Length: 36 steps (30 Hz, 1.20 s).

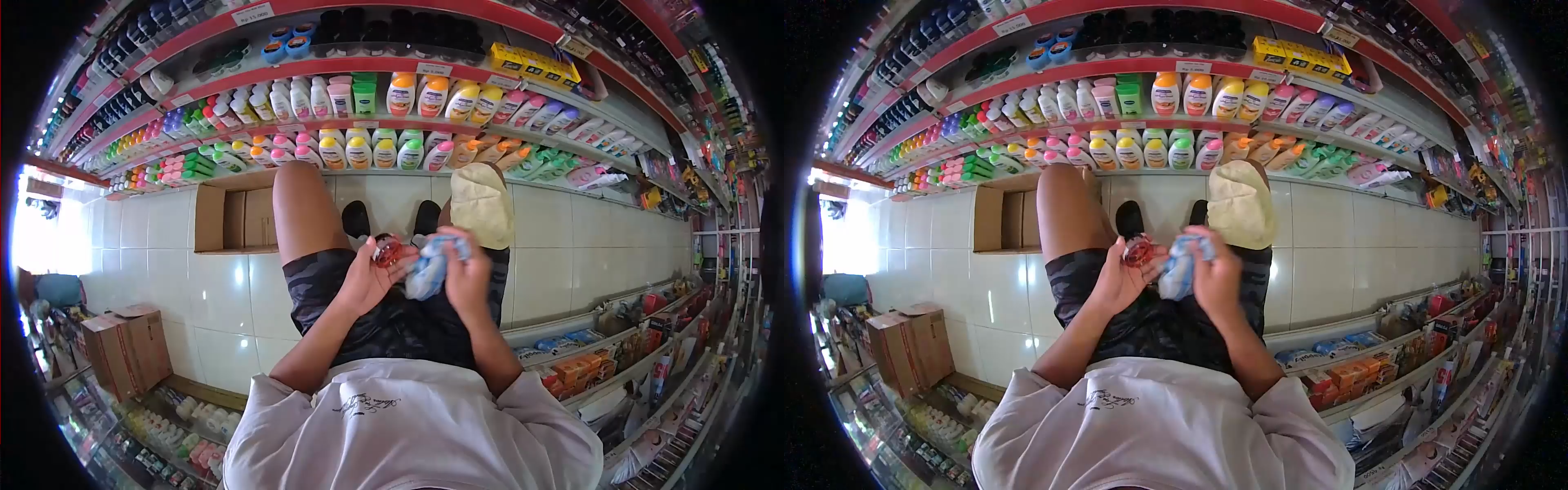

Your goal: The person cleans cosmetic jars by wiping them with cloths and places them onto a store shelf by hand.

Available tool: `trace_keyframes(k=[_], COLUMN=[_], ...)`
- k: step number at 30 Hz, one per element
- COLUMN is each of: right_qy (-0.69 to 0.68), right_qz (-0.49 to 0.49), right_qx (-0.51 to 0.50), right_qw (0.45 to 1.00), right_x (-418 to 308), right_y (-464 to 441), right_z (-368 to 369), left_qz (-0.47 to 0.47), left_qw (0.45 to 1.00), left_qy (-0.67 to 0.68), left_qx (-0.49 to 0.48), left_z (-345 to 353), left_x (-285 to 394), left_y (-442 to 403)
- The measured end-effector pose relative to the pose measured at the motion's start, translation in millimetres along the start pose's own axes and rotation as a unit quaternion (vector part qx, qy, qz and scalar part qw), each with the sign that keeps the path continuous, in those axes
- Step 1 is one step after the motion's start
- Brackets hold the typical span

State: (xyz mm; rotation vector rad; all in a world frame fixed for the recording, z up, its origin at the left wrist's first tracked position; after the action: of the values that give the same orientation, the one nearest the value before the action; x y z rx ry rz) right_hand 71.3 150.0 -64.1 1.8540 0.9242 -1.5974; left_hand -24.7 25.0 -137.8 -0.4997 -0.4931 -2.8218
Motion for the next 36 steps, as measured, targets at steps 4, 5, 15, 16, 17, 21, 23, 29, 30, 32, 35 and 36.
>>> trace_keyframes(k=[4, 5, 15, 16, 17, 21, 23, 29, 30, 32, 35, 36], right_qy=[-0.197, -0.264, -0.28, -0.239, -0.236, 0.066, 0.134, -0.004, 0.005, 0.042, 0.077, 0.069], right_qz=[-0.005, -0.015, 0.084, 0.132, 0.14, 0.065, 0.045, -0.06, -0.046, -0.041, -0.047, -0.031], right_qx=[0.186, 0.239, 0.307, 0.354, 0.351, 0.392, 0.388, -0.076, -0.124, -0.218, -0.276, -0.274], right_qw=[0.963, 0.934, 0.906, 0.895, 0.895, 0.915, 0.911, 0.995, 0.991, 0.974, 0.957, 0.959], right_x=[2, -7, 68, 74, 78, 29, -6, -34, -40, -51, -52, -48], right_y=[0, 1, 27, 34, 37, 29, 19, -17, -20, -27, -28, -29], right_z=[-76, -93, -170, -172, -169, -161, -145, -31, -9, 22, 49, 54], left_qz=[0.017, 0.014, 0.061, 0.061, 0.062, 0.065, 0.143, 0.24, 0.232, 0.236, 0.272, 0.274], left_qw=[0.996, 0.987, 0.982, 0.98, 0.98, 0.99, 0.986, 0.93, 0.93, 0.935, 0.921, 0.92], left_qy=[0.086, 0.152, 0.155, 0.161, 0.165, 0.085, -0.082, -0.28, -0.284, -0.263, -0.278, -0.279], left_qx=[-0.025, -0.047, -0.09, -0.099, -0.091, -0.09, -0.038, 0.0, 0.007, 0.016, 0.011, 0.014], left_z=[-6, -2, 19, 17, 14, 19, 21, 17, 18, 22, 16, 16], left_x=[8, 9, 23, 23, 19, 17, 24, 34, 36, 39, 40, 42], left_y=[1, 1, -8, -8, -5, -5, 1, 12, 13, 18, 27, 29])
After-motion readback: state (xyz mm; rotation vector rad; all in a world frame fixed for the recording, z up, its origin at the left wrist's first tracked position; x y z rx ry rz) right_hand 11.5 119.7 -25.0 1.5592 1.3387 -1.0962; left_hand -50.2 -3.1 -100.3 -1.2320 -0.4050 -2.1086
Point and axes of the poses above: each hand's wrist, its own y-axis away from the middle knuckle, its own z-axis out of the palm, x = y × z, the point moved 6 cm from there along -y, towards the middle knuckle, and after that the axes turned 9 degrees about -x, right-handed, at the moved point
